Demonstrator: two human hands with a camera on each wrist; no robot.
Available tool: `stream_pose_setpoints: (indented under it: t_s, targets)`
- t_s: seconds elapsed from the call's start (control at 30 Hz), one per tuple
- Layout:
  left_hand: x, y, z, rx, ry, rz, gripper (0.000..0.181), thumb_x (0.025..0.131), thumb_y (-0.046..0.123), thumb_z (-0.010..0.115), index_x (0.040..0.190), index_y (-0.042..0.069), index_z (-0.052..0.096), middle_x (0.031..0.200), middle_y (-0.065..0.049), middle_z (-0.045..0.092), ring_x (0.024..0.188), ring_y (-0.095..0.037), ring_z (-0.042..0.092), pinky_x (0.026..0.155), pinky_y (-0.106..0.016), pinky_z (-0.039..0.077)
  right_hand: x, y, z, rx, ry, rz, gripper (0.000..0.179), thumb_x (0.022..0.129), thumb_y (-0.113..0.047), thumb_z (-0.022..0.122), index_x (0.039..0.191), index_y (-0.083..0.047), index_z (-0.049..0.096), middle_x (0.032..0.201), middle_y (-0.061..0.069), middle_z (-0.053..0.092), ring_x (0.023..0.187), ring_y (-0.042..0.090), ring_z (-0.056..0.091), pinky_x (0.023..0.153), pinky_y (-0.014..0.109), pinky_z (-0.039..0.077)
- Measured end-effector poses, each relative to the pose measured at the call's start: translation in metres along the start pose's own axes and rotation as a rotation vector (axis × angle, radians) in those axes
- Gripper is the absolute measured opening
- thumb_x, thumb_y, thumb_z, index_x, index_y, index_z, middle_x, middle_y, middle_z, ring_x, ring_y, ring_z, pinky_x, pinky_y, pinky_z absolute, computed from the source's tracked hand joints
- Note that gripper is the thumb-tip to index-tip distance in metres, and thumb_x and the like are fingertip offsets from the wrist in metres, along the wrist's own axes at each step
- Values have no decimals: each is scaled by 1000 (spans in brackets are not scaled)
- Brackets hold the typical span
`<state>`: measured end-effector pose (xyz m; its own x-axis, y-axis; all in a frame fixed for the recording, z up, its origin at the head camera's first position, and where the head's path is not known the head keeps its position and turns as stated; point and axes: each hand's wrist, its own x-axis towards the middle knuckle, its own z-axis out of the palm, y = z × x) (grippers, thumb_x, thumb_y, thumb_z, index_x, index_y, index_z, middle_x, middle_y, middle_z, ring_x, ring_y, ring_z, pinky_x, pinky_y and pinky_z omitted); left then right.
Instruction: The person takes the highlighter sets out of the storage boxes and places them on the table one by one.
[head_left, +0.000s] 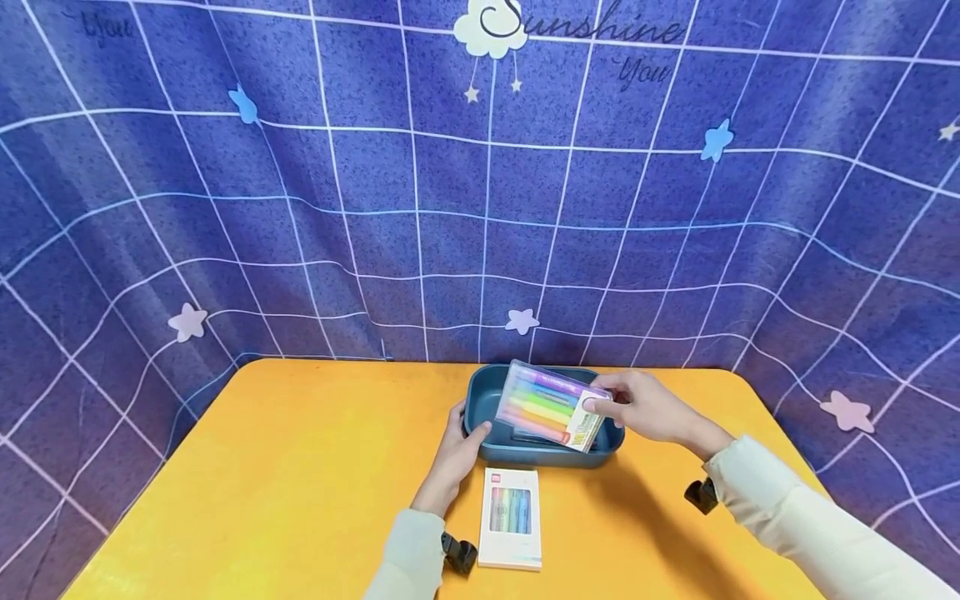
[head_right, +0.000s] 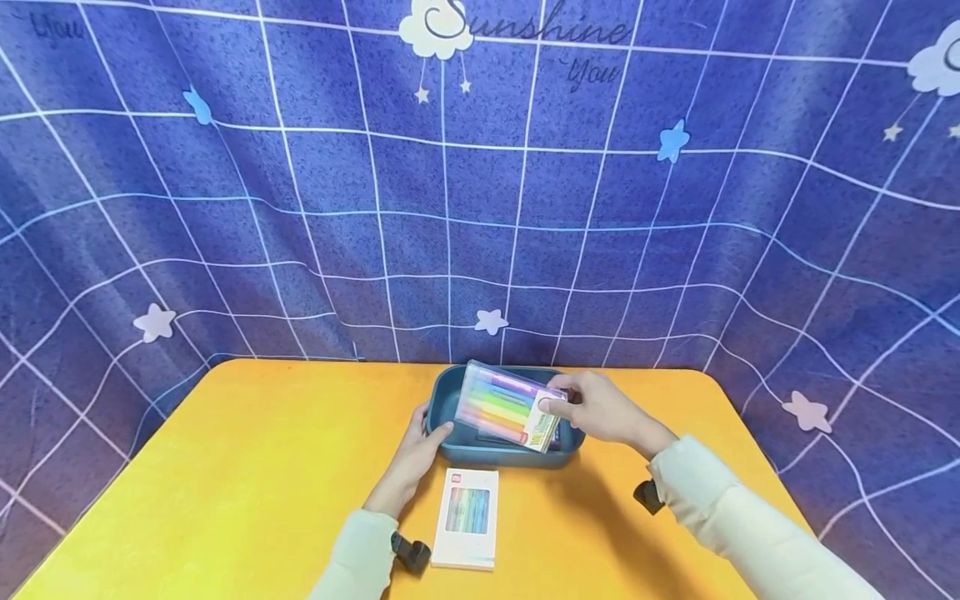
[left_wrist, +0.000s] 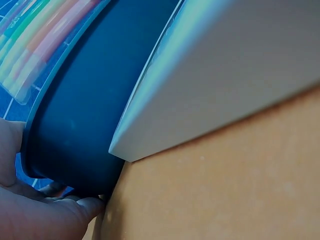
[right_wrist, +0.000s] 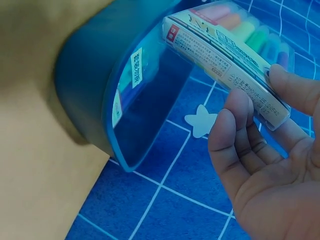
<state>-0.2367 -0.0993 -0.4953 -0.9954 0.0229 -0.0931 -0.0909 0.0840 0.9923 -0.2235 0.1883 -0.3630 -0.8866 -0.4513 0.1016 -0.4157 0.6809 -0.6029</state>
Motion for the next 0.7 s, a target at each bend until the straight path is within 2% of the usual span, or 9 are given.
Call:
stream_pose_setpoints:
  t_s: [0.4,0.7]
  targets:
    - [1,-1,0,-7,1,-6,61,104,18,53,157,12,24,165,-20,28,153,-40,26,123,-61,25,-11,-5,0,16,10,-5,16,98,-36,65,94,-21,70,68,-6,53,58,3,46,55,21,43]
    - [2,-1,0,-7,-1,-7,62,103,20,54,157,13,24,164,-19,29,153,-39,27,123,-62,23,-17,-6,0,127,-14,43,17,97,-33,67,97,-17,71,80,7,63,65,11,59,61,23,53]
